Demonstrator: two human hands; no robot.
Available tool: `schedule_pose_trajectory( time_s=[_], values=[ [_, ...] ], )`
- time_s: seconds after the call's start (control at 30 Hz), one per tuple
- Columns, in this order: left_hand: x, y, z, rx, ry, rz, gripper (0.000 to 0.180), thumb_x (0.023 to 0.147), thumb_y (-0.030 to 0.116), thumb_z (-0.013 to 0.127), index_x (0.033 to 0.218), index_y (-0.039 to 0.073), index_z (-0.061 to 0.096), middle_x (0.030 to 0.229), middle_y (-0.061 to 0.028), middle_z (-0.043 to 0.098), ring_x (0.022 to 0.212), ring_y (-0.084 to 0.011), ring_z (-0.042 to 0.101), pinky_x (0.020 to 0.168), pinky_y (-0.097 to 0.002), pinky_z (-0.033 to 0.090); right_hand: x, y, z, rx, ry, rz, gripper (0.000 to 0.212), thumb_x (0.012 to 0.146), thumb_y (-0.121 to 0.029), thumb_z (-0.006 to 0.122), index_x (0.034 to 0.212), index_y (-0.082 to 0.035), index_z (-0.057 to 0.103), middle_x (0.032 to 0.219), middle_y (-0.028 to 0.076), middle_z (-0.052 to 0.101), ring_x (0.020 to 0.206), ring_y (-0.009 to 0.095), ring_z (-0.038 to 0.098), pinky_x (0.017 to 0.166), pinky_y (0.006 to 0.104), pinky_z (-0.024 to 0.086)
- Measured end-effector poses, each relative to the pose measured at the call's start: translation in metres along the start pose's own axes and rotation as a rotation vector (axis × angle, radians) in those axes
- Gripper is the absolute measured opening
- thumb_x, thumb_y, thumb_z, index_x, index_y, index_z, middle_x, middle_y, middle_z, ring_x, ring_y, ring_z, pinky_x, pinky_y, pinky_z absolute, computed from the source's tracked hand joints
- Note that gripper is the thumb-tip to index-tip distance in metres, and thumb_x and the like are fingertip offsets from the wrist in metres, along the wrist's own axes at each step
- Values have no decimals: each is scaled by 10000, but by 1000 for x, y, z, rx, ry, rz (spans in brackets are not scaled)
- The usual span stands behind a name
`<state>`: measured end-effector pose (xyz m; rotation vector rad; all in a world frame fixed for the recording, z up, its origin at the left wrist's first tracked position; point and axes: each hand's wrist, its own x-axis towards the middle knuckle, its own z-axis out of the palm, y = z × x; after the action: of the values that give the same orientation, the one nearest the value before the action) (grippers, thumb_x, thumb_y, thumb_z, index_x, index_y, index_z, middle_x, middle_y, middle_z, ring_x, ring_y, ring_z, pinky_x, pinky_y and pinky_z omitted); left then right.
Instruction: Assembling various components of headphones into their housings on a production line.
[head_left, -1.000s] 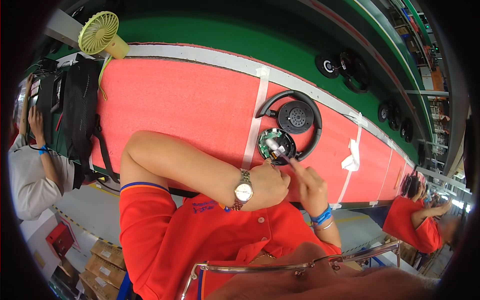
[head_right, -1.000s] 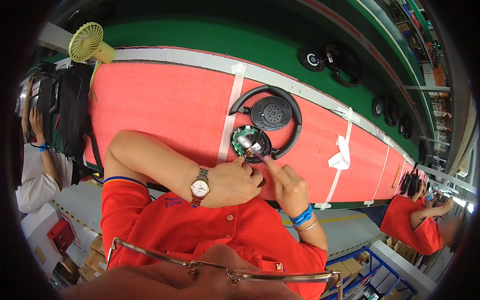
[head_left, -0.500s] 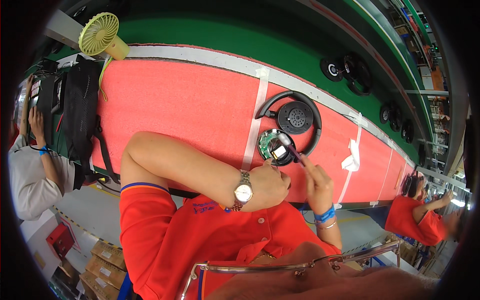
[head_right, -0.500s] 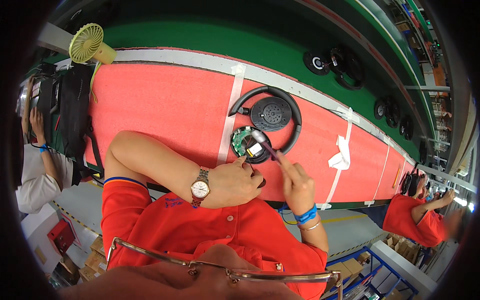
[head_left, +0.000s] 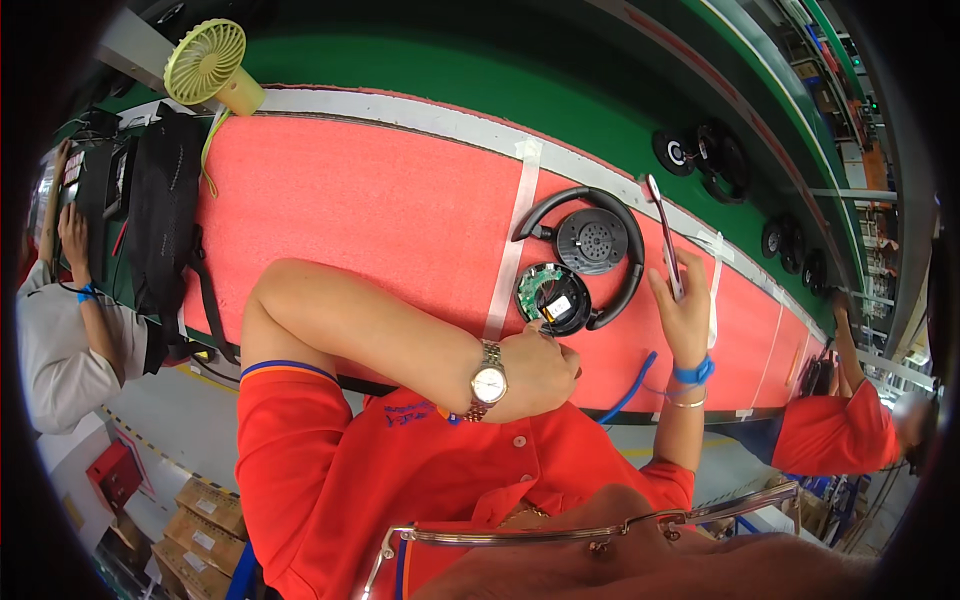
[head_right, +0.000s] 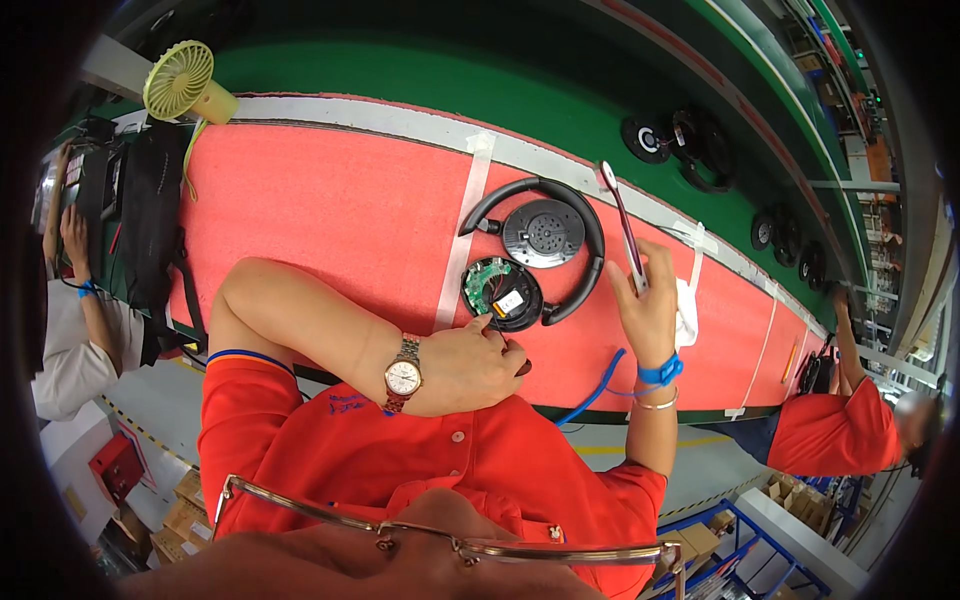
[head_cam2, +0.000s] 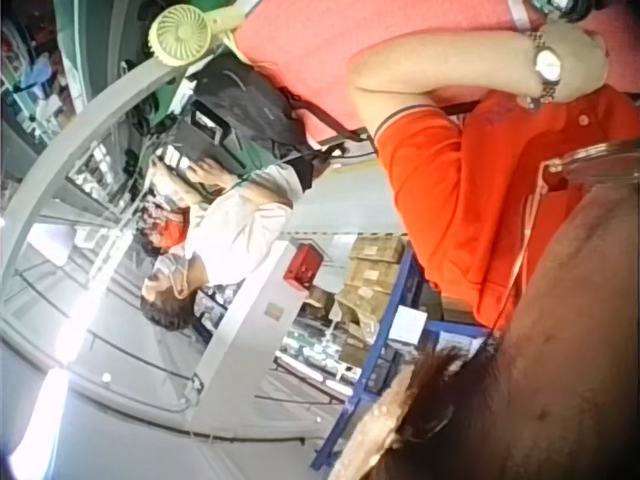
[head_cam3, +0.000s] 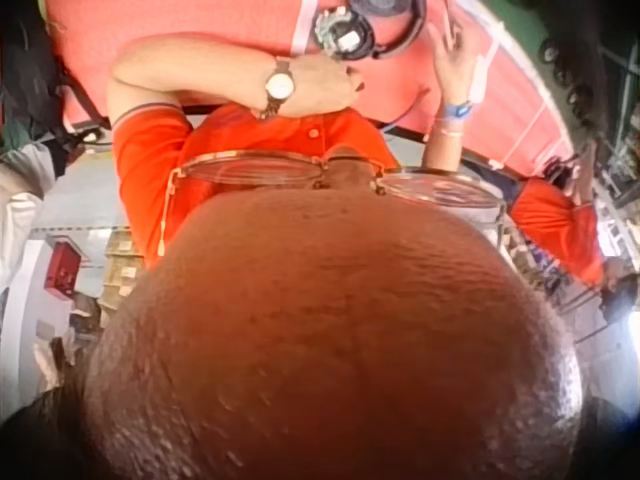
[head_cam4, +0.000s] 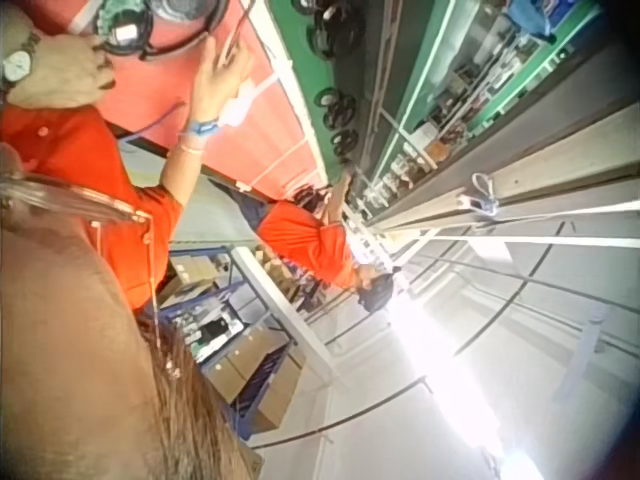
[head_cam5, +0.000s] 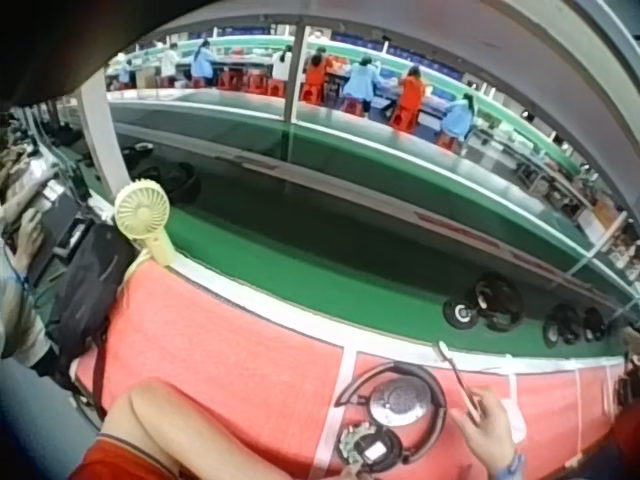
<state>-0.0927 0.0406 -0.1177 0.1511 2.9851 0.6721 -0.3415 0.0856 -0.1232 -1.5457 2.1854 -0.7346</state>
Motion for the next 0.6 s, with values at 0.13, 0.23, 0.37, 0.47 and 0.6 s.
schedule_pose_trajectory(
  time_s=[0.13,0.23,0.37,0.47,0.6],
  values=[
    [2,-2,-2,-87,-5,-1,186,748,87,590,898,-22,588,922,-159,561,814,-269,617,739,-443,525,22,-4,18,182,-140,-42,429,798,-72,666,1188,9,507,951,74,591,812,132,557,714,243,450],
    [2,-3,-3,-87,-18,9,197,744,85,594,908,-24,587,933,-159,562,820,-268,618,737,-436,526,39,4,30,-69,-61,-253,432,768,-76,658,1168,22,526,955,78,616,802,145,574,716,249,461],
    [1,-3,3,-66,20,20,186,753,94,585,897,-24,588,915,-156,565,806,-269,619,724,-436,524,46,3,31,-39,-110,-167,419,739,-75,647,1131,35,546,868,51,613,751,130,569,674,246,464],
    [0,-1,5,-52,16,14,185,764,105,574,891,-28,586,901,-160,569,784,-271,619,700,-429,517,48,4,18,305,-336,173,329,743,-40,607,1068,2,583,646,-31,514,485,53,418,433,208,315],
    [-5,1,2,-46,26,-11,183,771,116,568,884,-27,585,908,-174,575,771,-276,617,672,-423,507,46,-8,3,597,-471,363,275,771,-34,586,1043,-2,568,618,-52,452,443,17,329,390,182,200]
  ],
)
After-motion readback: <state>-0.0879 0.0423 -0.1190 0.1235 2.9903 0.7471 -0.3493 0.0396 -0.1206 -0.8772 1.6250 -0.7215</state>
